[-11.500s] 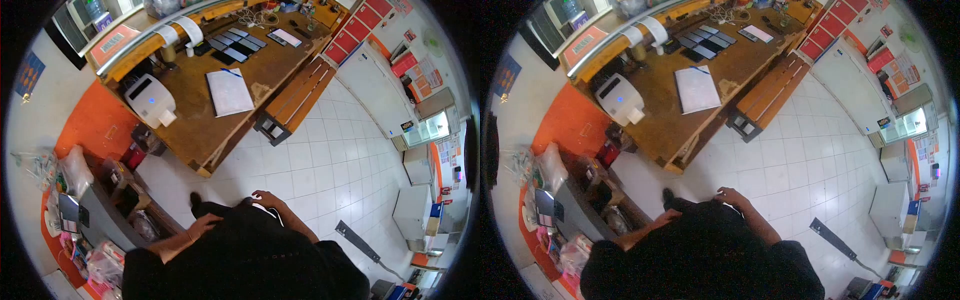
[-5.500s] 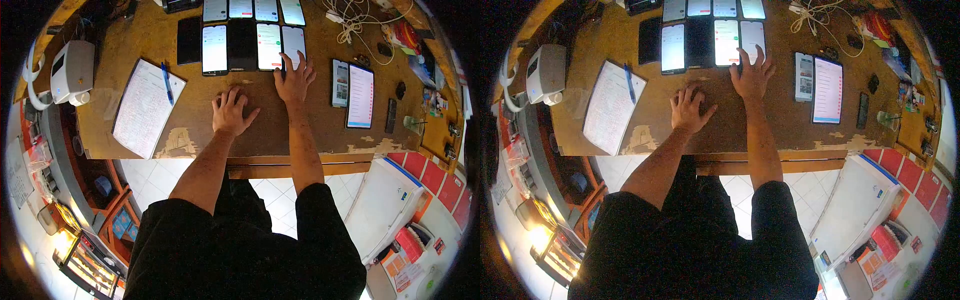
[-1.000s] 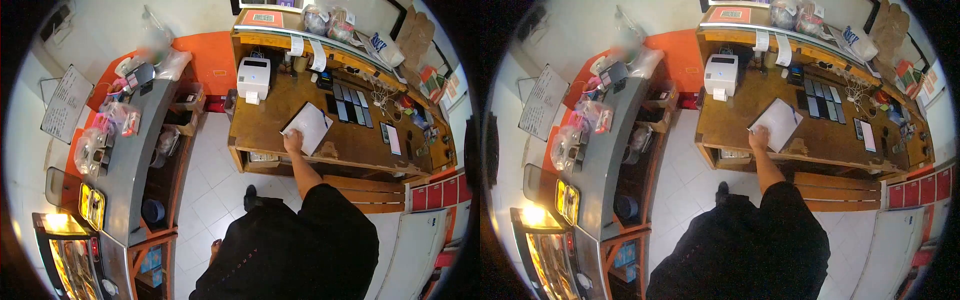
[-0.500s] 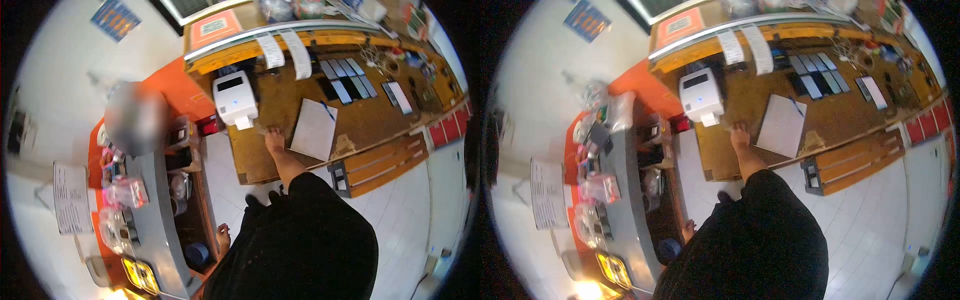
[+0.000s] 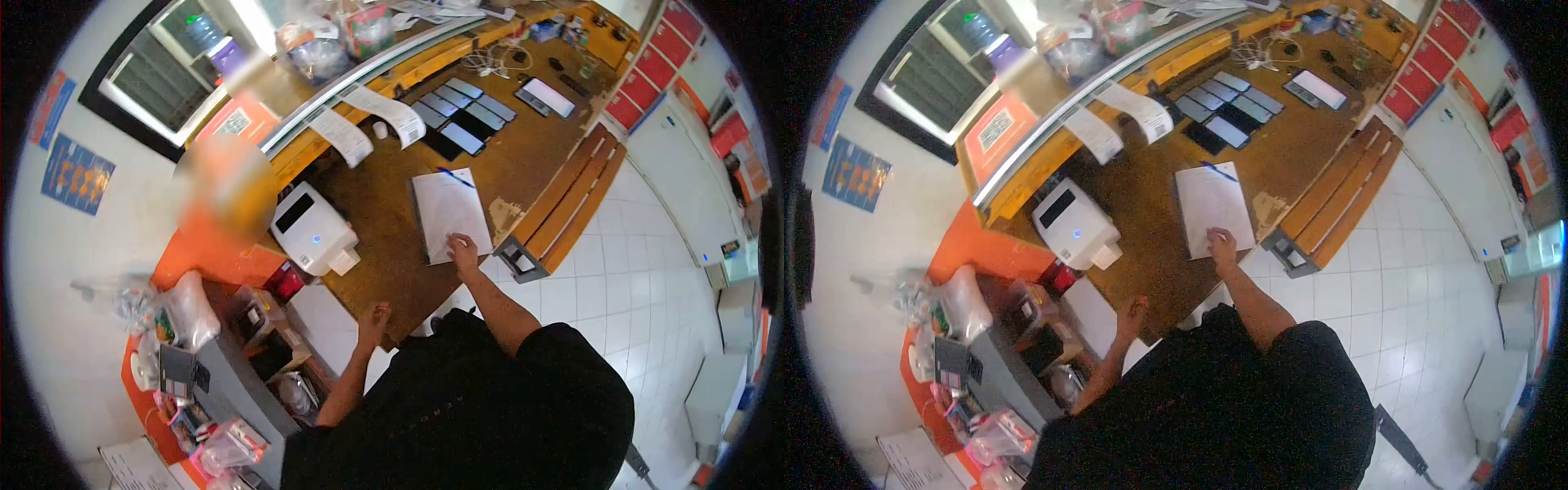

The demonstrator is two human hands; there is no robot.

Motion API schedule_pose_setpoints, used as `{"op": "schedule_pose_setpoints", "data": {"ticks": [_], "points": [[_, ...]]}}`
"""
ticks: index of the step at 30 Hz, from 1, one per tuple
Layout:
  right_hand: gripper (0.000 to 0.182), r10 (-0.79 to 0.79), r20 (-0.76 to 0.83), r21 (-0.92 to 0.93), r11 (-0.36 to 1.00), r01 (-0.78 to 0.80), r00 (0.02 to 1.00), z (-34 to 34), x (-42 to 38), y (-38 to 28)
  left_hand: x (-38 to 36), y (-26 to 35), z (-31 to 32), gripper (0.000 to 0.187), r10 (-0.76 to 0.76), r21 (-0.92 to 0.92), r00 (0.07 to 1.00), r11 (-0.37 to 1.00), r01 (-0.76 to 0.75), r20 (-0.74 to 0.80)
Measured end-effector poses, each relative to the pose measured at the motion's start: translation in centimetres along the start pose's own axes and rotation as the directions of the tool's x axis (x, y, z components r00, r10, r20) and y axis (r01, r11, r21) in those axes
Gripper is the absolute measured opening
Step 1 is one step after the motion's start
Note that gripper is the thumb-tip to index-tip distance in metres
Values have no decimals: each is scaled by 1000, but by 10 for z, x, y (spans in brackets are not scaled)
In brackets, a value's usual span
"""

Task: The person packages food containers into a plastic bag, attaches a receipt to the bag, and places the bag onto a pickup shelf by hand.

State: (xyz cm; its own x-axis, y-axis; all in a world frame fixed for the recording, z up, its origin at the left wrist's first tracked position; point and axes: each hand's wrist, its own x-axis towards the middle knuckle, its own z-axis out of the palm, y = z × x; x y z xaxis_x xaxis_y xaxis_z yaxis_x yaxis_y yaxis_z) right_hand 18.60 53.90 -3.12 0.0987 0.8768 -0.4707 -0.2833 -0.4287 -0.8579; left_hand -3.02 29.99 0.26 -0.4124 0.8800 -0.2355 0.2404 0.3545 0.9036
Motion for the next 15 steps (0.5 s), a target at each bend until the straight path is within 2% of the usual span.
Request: {"op": "schedule_pose_setpoints", "data": {"ticks": [2,3,4,5,6,7,8,9,10,11,12,14,15], "points": [[23,-6,258,-264,961,77,966,-35,19,9,38,26,13,28,48,-22,975,999,-45,216],[22,217,287,-104,975,-195,933,-46,18,-6,58,25,24,28,54,-31,972,998,-48,227],[22,210,282,-103,977,-188,936,-56,18,-16,84,18,36,33,66,44,959,996,-81,275],[21,185,99,-154,974,-168,978,-66,22,-24,110,19,45,39,78,120,945,985,-121,319],[20,144,-84,-207,965,-159,986,-75,35,-34,126,40,54,39,87,115,944,985,-130,318],[23,-42,-269,-256,966,-30,962,-83,55,-41,133,70,62,45,9,195,973,979,-55,230],[31,-226,-430,-330,940,80,874,-94,79,-45,142,88,72,51,-72,267,988,963,34,134],[31,-221,-426,-336,939,73,877,-105,108,-49,160,88,82,51,-83,267,988,963,45,131],[34,-392,-265,-560,806,191,881,-114,142,-54,179,82,95,54,-117,246,993,963,109,17],[37,-514,-58,-729,608,316,856,-119,170,-61,192,79,108,58,-154,215,983,961,173,-101],[37,-504,-40,-732,603,318,863,-110,180,-76,198,82,118,58,-170,210,979,959,191,-114],[29,-433,407,-780,293,552,804,-64,194,-120,221,98,135,60,-182,182,974,962,205,-132],[29,-422,422,-773,296,561,803,-48,214,-125,235,84,150,60,-192,182,970,959,218,-149]]}}
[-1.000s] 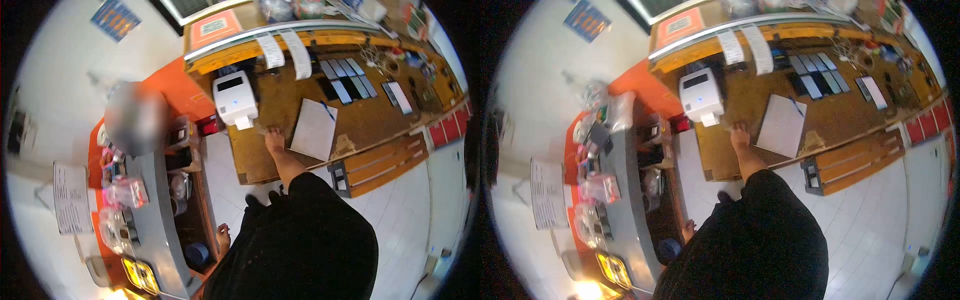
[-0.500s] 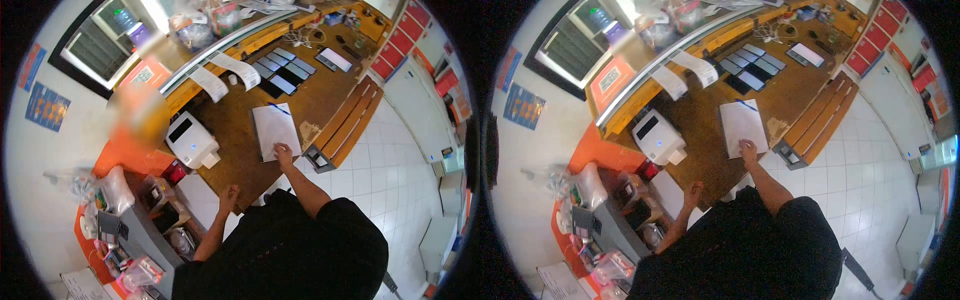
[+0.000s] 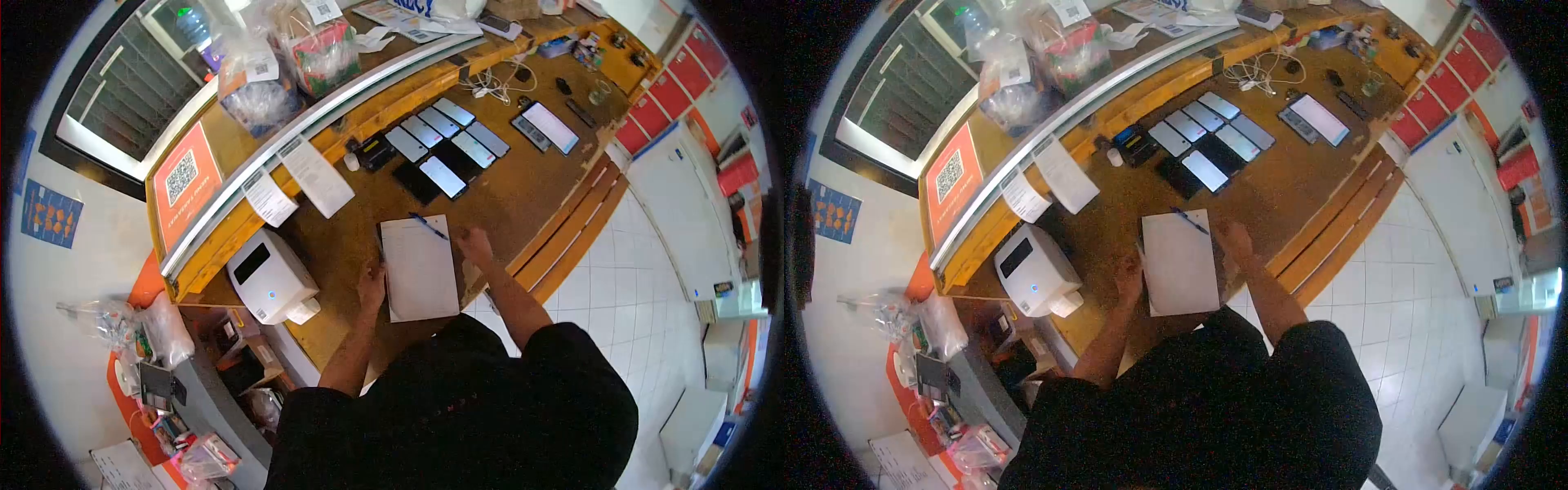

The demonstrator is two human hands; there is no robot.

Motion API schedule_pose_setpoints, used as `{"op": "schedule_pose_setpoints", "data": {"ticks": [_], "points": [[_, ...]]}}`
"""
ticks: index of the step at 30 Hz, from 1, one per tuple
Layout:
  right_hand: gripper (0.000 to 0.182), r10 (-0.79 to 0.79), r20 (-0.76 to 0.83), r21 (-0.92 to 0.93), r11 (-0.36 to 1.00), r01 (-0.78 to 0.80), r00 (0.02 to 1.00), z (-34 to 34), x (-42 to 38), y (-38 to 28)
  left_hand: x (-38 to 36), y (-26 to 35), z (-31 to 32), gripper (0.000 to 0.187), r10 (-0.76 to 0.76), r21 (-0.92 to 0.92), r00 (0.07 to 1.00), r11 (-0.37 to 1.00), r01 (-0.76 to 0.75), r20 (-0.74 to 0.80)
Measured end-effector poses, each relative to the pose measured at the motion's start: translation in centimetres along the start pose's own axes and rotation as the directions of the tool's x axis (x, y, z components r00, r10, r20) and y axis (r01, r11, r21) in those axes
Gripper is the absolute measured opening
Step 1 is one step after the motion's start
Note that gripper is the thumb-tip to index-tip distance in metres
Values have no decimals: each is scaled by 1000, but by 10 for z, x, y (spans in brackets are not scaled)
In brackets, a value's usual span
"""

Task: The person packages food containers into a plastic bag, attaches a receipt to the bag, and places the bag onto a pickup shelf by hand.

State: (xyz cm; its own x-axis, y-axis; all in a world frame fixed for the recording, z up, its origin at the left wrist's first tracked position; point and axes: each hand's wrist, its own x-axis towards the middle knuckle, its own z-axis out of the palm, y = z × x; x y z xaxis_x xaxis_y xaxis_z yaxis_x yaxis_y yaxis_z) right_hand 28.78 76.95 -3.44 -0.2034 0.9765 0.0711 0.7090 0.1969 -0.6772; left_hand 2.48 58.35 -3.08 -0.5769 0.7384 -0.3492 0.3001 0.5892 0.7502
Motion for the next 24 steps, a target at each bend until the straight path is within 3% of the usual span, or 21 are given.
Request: {"op": "schedule_pose_setpoints", "data": {"ticks": [2,3,5,6,8,10,12,14,15,18,19,20,21,23,24], "points": [[32,14,437,-293,948,127,899,22,28,-5,20,-40,41,64,174,-108,984,978,-176,-27],[32,5,458,-285,948,142,889,25,31,-9,6,-20,39,64,152,-106,988,982,-155,-41],[35,-96,550,-246,931,270,830,16,38,-18,-29,49,30,69,-116,304,993,947,108,8],[35,-111,566,-238,927,291,817,9,43,-19,-32,56,39,69,-134,294,991,947,131,-10],[36,24,603,-345,909,234,797,-9,47,-25,-39,60,53,80,-258,455,964,852,260,-67],[35,207,511,-393,919,13,834,-46,47,-29,-40,67,55,89,-299,429,947,844,320,-120],[38,268,503,-429,903,-31,822,-52,50,31,-37,76,50,98,-334,401,927,837,374,-168],[38,202,485,-432,901,33,851,-75,40,52,-30,82,39,115,-490,337,861,794,506,-141],[38,133,453,-439,894,91,882,-84,35,57,-26,82,37,115,-494,334,858,792,511,-142],[38,60,363,-349,934,76,930,-91,28,66,-11,63,32,109,-496,369,865,792,486,-75],[38,54,356,-345,935,78,933,-90,24,68,4,31,34,98,-423,234,901,890,393,99],[36,-40,289,-196,976,100,956,-84,17,77,13,13,37,87,-312,76,915,950,303,257],[35,-121,207,-43,990,132,971,-81,7,83,10,8,38,87,-302,78,919,953,291,254],[31,-161,176,185,974,128,971,-80,-14,79,4,3,38,68,-178,-27,961,982,188,212],[28,-84,295,145,989,43,952,-80,-26,82,0,13,29,68,-141,-26,971,989,149,196]]}}
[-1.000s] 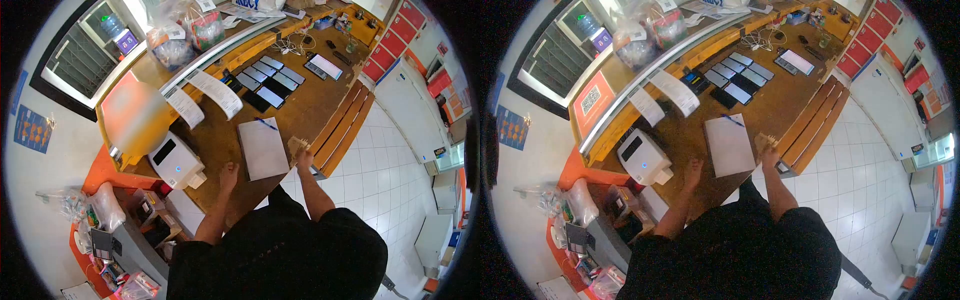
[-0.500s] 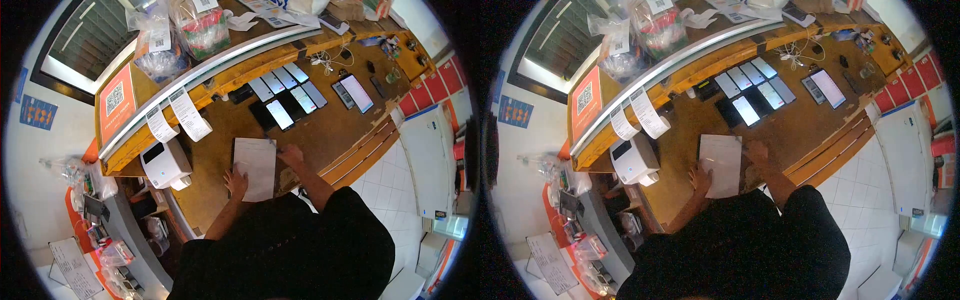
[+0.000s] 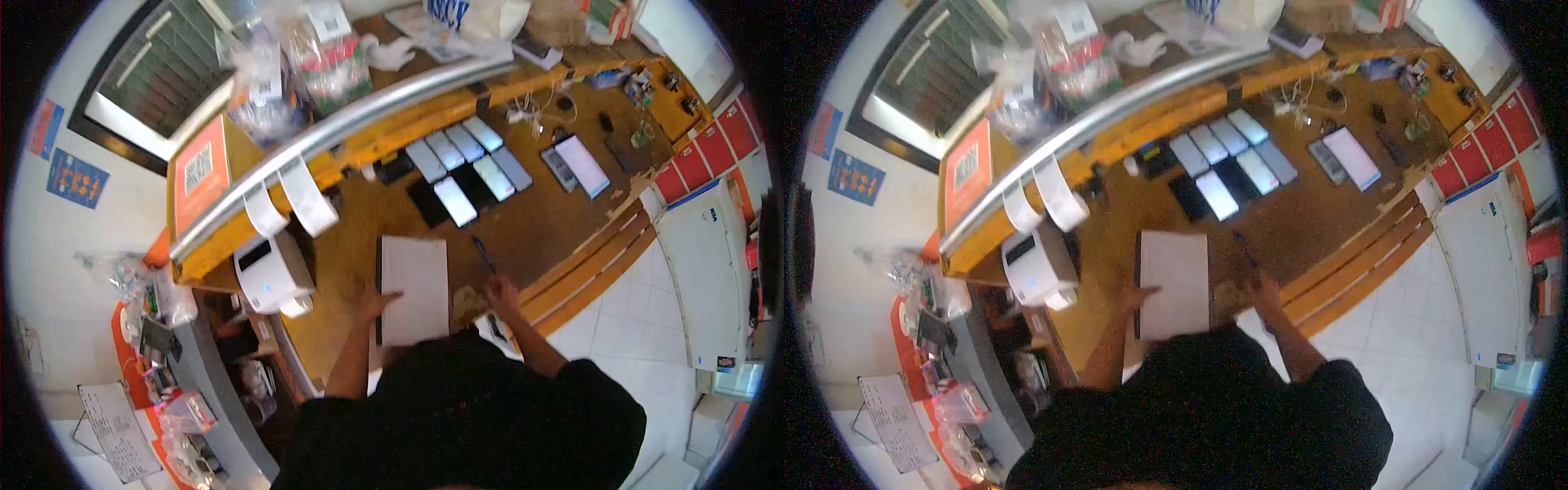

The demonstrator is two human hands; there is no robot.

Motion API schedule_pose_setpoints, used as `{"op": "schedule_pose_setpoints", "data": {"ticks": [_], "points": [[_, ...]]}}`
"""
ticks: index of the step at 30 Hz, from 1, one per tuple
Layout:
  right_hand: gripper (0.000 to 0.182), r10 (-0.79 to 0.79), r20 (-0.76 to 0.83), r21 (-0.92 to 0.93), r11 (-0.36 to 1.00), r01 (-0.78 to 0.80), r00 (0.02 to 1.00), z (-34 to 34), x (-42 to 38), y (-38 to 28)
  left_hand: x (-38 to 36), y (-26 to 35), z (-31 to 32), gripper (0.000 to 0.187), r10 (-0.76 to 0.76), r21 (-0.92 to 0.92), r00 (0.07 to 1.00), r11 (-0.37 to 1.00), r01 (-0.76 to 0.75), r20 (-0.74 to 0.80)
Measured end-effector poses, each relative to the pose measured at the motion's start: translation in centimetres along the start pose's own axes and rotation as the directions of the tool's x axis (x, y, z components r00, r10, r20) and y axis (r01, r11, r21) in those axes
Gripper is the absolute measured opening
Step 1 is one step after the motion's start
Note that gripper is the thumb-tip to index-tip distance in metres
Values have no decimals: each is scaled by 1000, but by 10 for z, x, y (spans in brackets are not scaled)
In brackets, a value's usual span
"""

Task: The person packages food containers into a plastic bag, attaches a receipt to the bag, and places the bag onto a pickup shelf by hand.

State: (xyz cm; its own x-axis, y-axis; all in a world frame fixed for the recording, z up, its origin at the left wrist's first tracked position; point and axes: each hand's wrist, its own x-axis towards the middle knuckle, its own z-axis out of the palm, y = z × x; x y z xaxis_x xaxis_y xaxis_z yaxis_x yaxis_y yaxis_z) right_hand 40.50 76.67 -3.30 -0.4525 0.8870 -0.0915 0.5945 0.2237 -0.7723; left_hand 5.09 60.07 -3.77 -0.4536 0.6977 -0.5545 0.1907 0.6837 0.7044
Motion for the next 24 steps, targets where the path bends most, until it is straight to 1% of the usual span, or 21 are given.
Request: {"op": "schedule_pose_setpoints", "data": {"ticks": [1,2,3,4,6,7,8,9,10,11,13,14,15,16,17,18,19,20,21,23,24], "points": [[25,87,99,-21,996,-85,991,6,-11,4,-14,17,-10,65,39,-83,999,996,-41,-22],[26,-12,137,20,1000,10,991,17,-20,13,-37,39,-19,62,74,-168,996,982,-80,-42],[28,33,300,-60,998,-16,953,14,-33,11,-56,64,-30,60,98,-253,993,961,-110,-59],[31,-37,419,28,999,28,907,11,-42,0,-72,92,-41,60,125,-247,990,959,-139,-72],[38,-139,582,182,983,38,801,18,-59,-10,-107,139,-54,55,191,-450,976,866,-217,-103],[41,-167,632,242,970,11,757,18,-62,-19,-113,152,-58,55,207,-449,972,863,-233,-108],[41,-174,624,239,971,26,762,15,-62,-26,-115,165,-60,52,324,-505,934,786,-356,-153],[45,-190,621,318,948,-22,760,1,-67,-51,-118,181,-63,50,432,-552,878,689,-469,-206],[50,-206,621,391,917,-72,756,-12,-72,-74,-129,204,-64,50,441,-555,871,679,-481,-215],[50,-213,618,386,921,-56,756,-23,-68,-91,-142,232,-66,49,415,-620,870,617,-485,-267],[57,-336,686,541,829,-143,646,-50,-48,-135,-149,262,-62,49,390,-679,862,537,-500,-325],[60,-343,550,787,517,-336,762,-71,-51,-186,-147,272,-59,48,398,-646,825,515,-563,-402],[60,-352,547,786,527,-323,759,-80,-47,-221,-147,280,-55,48,404,-609,782,491,-623,-475],[68,-94,414,885,276,-376,905,-84,-44,-250,-150,285,-52,49,392,-581,777,517,-629,-493],[76,210,309,948,8,-318,928,-86,-38,-265,-152,289,-50,49,395,-578,770,509,-638,-501],[76,196,302,951,13,-310,933,-87,-28,-268,-153,293,-49,51,399,-568,770,522,-637,-497],[68,182,183,978,66,-198,966,-86,-17,-269,-152,295,-50,52,402,-557,771,535,-635,-493],[61,163,65,990,116,-84,984,-87,-8,-272,-144,285,-53,61,506,-539,743,513,-668,-439],[61,148,57,990,119,-75,987,-93,3,-277,-142,282,-56,61,514,-534,731,501,-681,-449],[57,111,10,998,66,-18,994,-109,27,-288,-140,274,-64,70,764,-610,562,289,-737,-317],[53,21,32,998,45,-33,999,-117,42,-292,-140,262,-72,77,790,-690,584,318,-651,-187]]}}
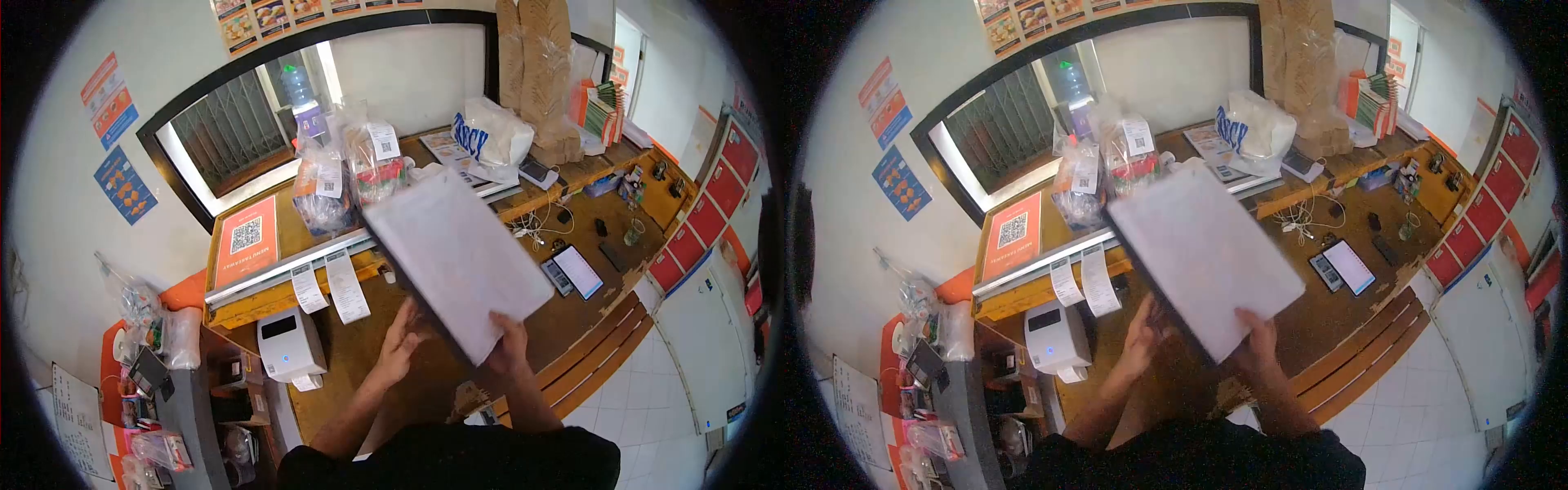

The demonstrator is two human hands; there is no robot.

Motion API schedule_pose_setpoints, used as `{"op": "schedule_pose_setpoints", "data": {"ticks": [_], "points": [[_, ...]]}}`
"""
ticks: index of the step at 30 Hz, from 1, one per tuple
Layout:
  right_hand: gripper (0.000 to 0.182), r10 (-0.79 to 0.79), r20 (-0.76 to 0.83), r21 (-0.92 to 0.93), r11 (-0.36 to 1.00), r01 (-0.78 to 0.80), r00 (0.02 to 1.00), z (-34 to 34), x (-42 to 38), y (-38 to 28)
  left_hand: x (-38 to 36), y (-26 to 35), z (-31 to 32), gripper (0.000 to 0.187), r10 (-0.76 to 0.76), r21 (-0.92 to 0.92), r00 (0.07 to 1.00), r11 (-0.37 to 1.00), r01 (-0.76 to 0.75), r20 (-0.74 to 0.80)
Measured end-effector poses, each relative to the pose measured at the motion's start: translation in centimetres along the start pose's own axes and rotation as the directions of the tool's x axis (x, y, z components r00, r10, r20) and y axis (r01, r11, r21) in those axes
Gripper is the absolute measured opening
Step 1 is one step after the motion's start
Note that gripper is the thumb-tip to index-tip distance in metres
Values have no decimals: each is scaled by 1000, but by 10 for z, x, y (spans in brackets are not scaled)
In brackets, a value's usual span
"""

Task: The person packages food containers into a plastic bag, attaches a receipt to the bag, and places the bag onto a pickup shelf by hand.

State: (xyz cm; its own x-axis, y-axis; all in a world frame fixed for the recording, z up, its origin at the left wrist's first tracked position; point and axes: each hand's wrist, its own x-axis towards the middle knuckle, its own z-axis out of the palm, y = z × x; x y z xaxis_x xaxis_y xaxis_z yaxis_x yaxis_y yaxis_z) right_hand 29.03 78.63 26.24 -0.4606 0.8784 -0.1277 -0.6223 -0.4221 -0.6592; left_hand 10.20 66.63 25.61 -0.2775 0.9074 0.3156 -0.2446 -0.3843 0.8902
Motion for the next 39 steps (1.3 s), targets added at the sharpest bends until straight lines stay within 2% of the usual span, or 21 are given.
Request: {"op": "schedule_pose_setpoints", "data": {"ticks": [1,4,6,9,12,14,17,19,20,21,23,25,27,29,30,31,32,34,35,37,39], "points": [[52,-25,23,83,996,23,999,12,13,-10,10,29,15,77,57,-101,991,994,-45,118],[51,-103,112,198,977,80,988,49,56,-51,37,63,29,67,75,144,997,987,-74,-3],[51,-282,139,226,942,247,949,74,82,-69,71,82,33,53,93,749,994,655,-104,57],[43,-260,114,235,945,228,959,104,143,-96,122,79,34,46,214,790,960,550,-271,181],[40,-197,173,330,935,132,965,122,223,-101,128,63,46,42,141,723,983,666,-183,119],[27,82,225,454,873,-179,971,100,315,-74,116,39,46,40,86,617,985,770,-162,151],[32,81,131,341,932,-122,988,105,351,-30,80,15,29,36,-132,541,962,841,-19,240],[37,255,202,186,938,-293,946,87,373,-13,43,11,12,36,-194,552,965,832,65,178],[44,435,106,134,885,-447,894,81,405,-8,20,9,0,36,-185,580,975,811,81,121],[44,434,122,125,885,-448,893,95,399,-16,-1,8,-15,35,-167,607,984,789,94,65],[49,305,41,103,946,-308,951,118,359,-30,-52,13,-37,35,-339,376,903,826,420,-263],[50,341,126,151,922,-358,931,102,392,-23,-103,-2,-67,28,-201,405,848,809,427,-491],[56,100,190,307,939,-155,977,90,419,-14,-141,-4,-77,26,-177,280,763,860,427,-621],[57,-258,-114,45,963,265,959,111,393,-14,-165,-5,-78,25,-173,148,657,903,402,-733],[59,-635,-194,-293,765,574,748,133,361,-13,-174,-5,-76,25,-186,113,585,892,437,-790],[61,-907,-110,-593,389,705,407,153,329,-13,-183,-7,-74,25,-194,74,506,884,462,-841],[61,-903,-80,-585,385,714,422,163,314,-20,-193,-12,-73,27,-170,65,489,902,427,-855],[65,-785,613,-605,-394,692,89,171,294,-25,-206,-19,-74,29,-206,25,460,894,447,-864],[65,-750,652,-566,-387,728,108,164,303,-17,-216,-21,-72,31,-242,6,445,873,487,-862],[62,-173,699,-662,-523,536,694,155,342,1,-231,-26,-78,35,-222,170,558,807,565,-800],[50,160,691,-391,-738,551,705,160,337,3,-240,-10,-68,38,-236,233,599,765,600,-766]]}}
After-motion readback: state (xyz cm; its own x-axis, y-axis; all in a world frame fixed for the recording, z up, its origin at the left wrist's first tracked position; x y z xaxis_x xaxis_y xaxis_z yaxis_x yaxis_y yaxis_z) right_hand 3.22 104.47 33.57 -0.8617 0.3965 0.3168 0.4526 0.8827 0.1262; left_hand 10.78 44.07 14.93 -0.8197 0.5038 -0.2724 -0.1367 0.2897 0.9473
